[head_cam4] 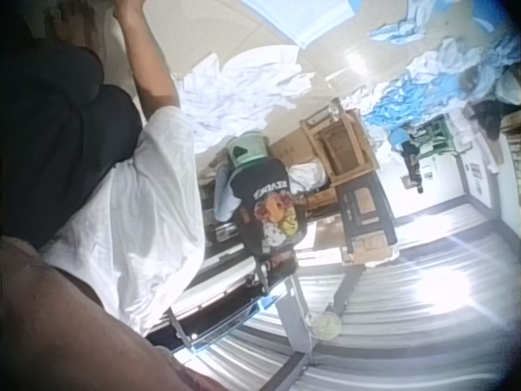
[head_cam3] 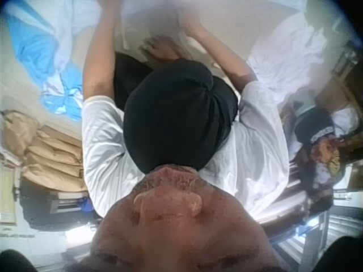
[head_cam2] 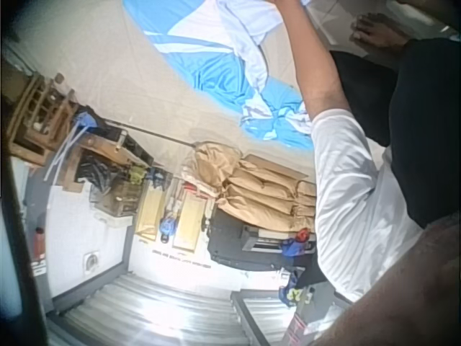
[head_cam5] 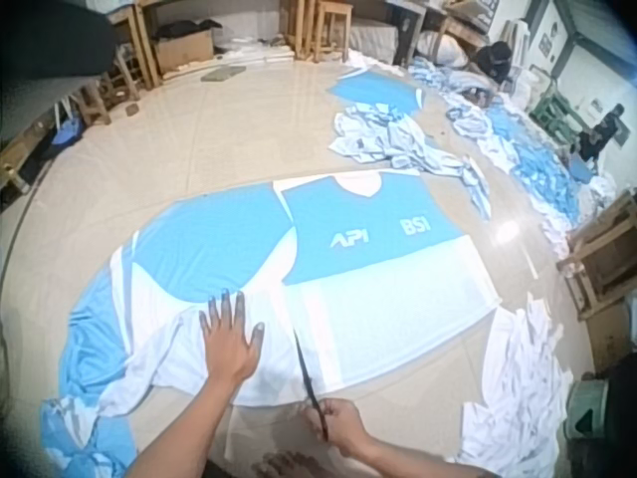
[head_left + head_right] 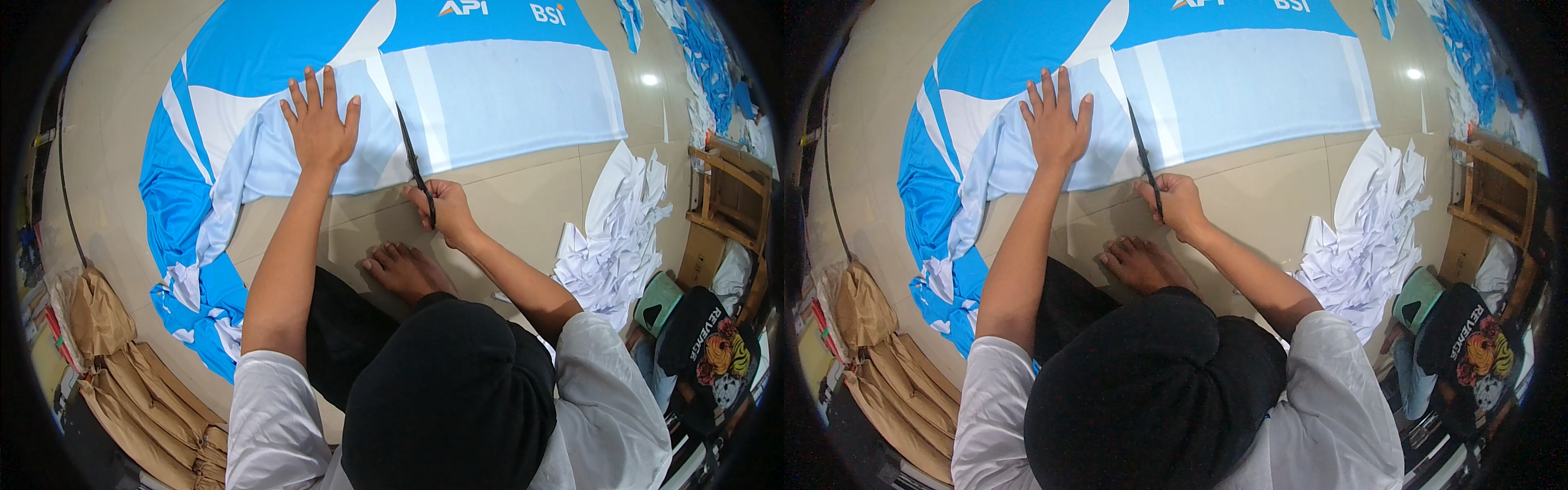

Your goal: The person sits on the floor and uses scissors to cut a piece of light blue and white fabric. They smooth the fabric with their hands and cut along the edges of a white paper pattern placed on top of the material.

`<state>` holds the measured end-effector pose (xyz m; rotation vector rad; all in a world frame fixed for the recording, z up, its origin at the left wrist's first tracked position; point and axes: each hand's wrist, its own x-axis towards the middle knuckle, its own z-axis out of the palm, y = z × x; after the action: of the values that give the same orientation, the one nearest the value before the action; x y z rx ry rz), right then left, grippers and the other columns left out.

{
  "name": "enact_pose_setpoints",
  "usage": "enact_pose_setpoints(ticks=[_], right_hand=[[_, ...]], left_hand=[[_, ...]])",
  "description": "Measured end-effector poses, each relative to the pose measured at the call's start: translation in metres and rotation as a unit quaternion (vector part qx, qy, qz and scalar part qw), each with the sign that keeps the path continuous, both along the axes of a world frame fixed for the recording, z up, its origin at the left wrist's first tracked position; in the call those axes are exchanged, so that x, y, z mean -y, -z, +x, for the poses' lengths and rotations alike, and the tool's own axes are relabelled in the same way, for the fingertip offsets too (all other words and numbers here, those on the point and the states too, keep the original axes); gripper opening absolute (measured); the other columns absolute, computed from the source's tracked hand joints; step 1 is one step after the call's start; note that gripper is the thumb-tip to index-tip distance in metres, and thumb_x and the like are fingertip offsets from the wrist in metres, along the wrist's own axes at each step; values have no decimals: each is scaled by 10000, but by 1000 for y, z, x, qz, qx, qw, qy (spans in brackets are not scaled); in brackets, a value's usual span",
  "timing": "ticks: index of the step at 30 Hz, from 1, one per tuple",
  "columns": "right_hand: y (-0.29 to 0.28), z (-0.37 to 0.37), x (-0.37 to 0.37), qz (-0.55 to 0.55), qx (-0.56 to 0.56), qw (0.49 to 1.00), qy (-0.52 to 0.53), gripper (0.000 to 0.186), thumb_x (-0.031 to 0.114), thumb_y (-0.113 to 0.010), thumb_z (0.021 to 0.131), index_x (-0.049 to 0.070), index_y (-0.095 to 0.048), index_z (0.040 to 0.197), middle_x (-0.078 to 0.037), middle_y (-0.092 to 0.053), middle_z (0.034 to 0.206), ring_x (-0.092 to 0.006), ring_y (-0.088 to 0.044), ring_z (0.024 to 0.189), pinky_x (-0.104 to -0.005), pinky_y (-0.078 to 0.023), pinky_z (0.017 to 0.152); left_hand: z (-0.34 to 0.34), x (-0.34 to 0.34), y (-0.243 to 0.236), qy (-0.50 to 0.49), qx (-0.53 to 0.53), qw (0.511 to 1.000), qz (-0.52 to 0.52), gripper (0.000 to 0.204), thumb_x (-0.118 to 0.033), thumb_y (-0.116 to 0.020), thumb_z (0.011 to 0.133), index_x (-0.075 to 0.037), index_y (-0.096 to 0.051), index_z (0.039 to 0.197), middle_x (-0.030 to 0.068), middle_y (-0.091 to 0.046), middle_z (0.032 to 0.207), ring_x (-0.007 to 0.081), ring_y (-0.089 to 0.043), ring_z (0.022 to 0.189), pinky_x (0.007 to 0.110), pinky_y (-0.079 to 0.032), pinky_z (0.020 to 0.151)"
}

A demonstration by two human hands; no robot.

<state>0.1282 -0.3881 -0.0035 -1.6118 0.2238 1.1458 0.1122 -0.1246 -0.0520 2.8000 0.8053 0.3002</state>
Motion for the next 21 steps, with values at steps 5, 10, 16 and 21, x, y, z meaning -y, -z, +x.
enact_pose_setpoints(ticks=[5, 10, 16, 21], right_hand=[[-2, 2, -3, 4, 2, 1000, 0, 396, 309, -848, 968, 78, -612, 749, -2, -572, 590, -105, -507, 454, -281, -373, 427], [-8, 14, -14, -1, -2, 1000, 1, 408, 342, -859, 945, 78, -612, 754, -3, -573, 591, -102, -495, 449, -281, -357, 426], [-8, 21, -21, 5, 1, 1000, 5, 414, 344, -870, 927, 85, -601, 750, -4, -566, 589, -102, -483, 447, -279, -353, 429], [-5, 20, -22, 15, 2, 1000, 9, 414, 329, -871, 927, 93, -590, 735, -5, -557, 584, -108, -484, 450, -281, -359, 432]], left_hand=[[-1, -1, 0, 0, -1, 1000, 2, 780, -591, -439, 1121, -137, -330, 1746, 230, -266, 1804, 512, -148, 1669, 702, -101, 1317], [-1, -1, 1, -1, -2, 1000, 4, 780, -595, -433, 1122, -139, -330, 1746, 229, -264, 1805, 509, -145, 1671, 693, -95, 1322], [-1, -1, 2, -3, -9, 1000, 2, 781, -593, -431, 1122, -145, -319, 1751, 224, -259, 1808, 505, -138, 1674, 689, -90, 1324], [-1, -1, 2, -4, -9, 1000, 2, 780, -589, -435, 1121, -149, -313, 1754, 222, -258, 1809, 507, -139, 1674, 691, -91, 1323]])
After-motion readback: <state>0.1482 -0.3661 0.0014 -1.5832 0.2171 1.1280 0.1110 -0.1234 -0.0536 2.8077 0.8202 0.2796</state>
